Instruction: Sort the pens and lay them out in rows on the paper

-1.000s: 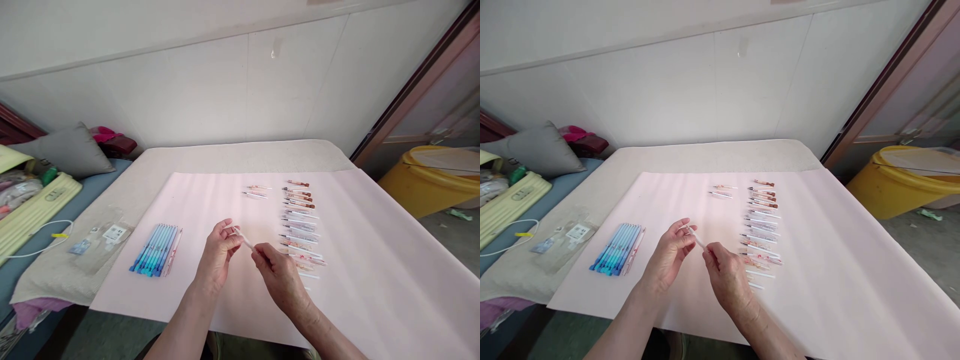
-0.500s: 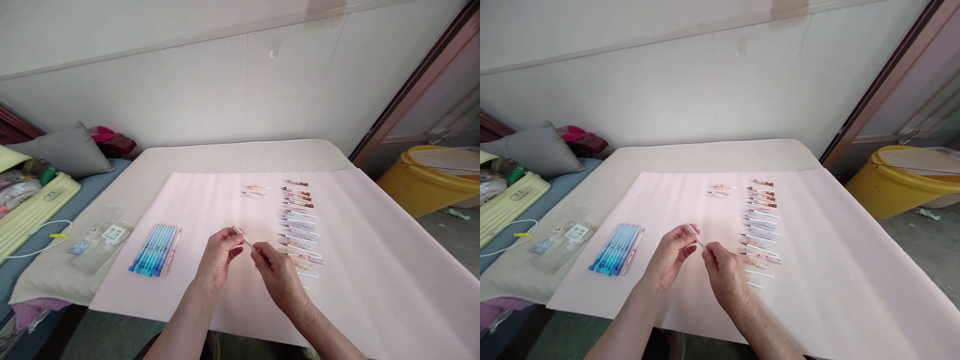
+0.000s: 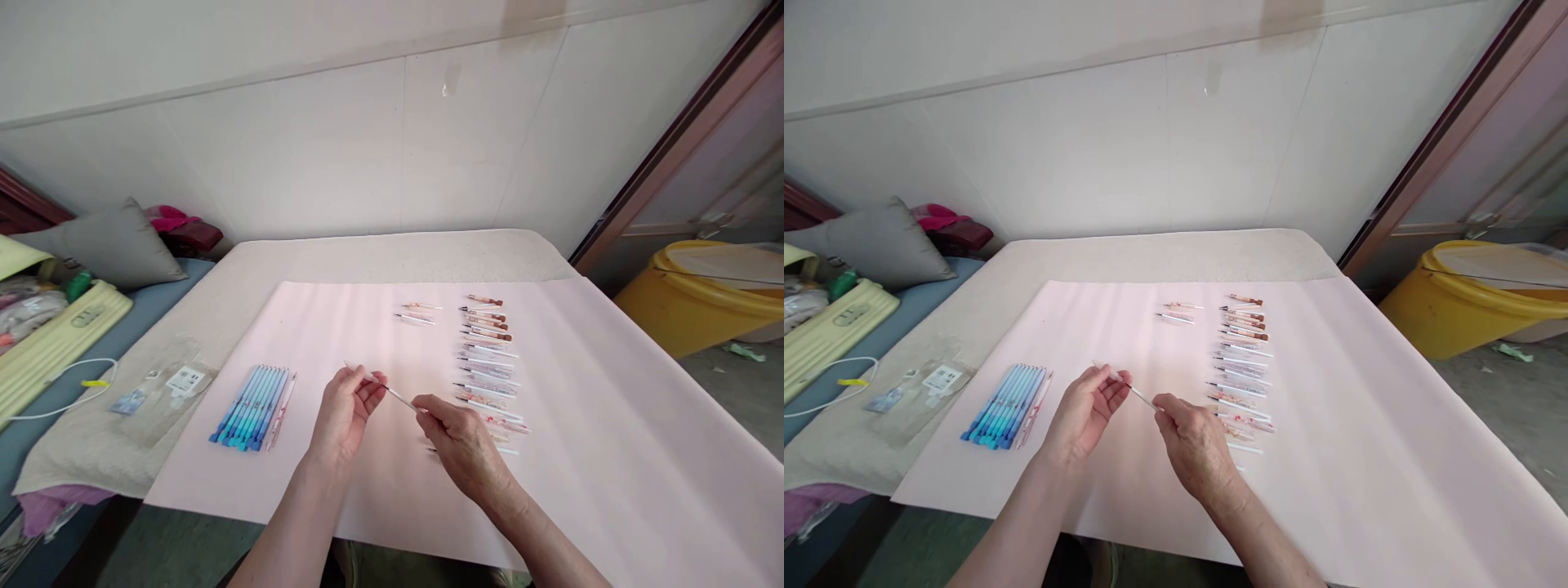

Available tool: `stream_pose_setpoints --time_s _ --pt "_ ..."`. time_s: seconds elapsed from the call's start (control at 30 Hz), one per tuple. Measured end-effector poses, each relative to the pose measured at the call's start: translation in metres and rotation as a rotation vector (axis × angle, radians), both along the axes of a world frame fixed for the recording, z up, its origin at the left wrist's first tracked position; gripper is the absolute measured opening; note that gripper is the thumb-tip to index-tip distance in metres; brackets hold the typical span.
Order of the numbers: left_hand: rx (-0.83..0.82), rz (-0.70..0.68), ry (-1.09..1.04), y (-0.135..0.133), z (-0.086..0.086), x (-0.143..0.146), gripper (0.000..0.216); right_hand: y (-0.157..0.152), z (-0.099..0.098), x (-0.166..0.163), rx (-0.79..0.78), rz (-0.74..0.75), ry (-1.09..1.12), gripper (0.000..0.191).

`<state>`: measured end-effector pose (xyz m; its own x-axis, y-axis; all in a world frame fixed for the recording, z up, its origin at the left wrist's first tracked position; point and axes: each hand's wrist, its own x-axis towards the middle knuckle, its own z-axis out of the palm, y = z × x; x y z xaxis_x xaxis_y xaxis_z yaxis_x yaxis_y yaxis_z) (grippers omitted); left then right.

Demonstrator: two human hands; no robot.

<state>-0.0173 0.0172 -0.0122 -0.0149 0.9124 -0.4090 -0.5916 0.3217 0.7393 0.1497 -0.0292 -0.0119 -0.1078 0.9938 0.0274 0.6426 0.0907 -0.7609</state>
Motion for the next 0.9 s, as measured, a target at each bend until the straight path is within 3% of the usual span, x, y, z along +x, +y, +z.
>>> stream_pose_setpoints --time_s 0.1,0.23,0.43,0.63,0.9 --pt "-0.051 0.088 -0.039 0.005 -0.001 -0.004 0.01 0.002 0.0 0.006 0.011 -0.018 0.005 0.025" --pt "-0.121 0.095 -0.11 0.006 -0.002 -0.003 0.008 0.004 -0.001 0.01 0.025 -0.044 0.008 0.025" --pt "-0.328 -0.089 -0.201 -0.002 -0.006 0.008 0.009 0.004 -0.002 0.009 0.068 -0.077 -0.009 0.024" --pt "-0.121 -0.283 -0.071 -0.018 -0.003 0.027 0.013 0.004 -0.006 0.007 0.13 -0.08 -0.133 0.025" --pt "-0.163 -0.311 -0.088 -0.024 -0.007 0.04 0.012 0.002 -0.005 0.003 0.111 0.011 -0.279 0.029"
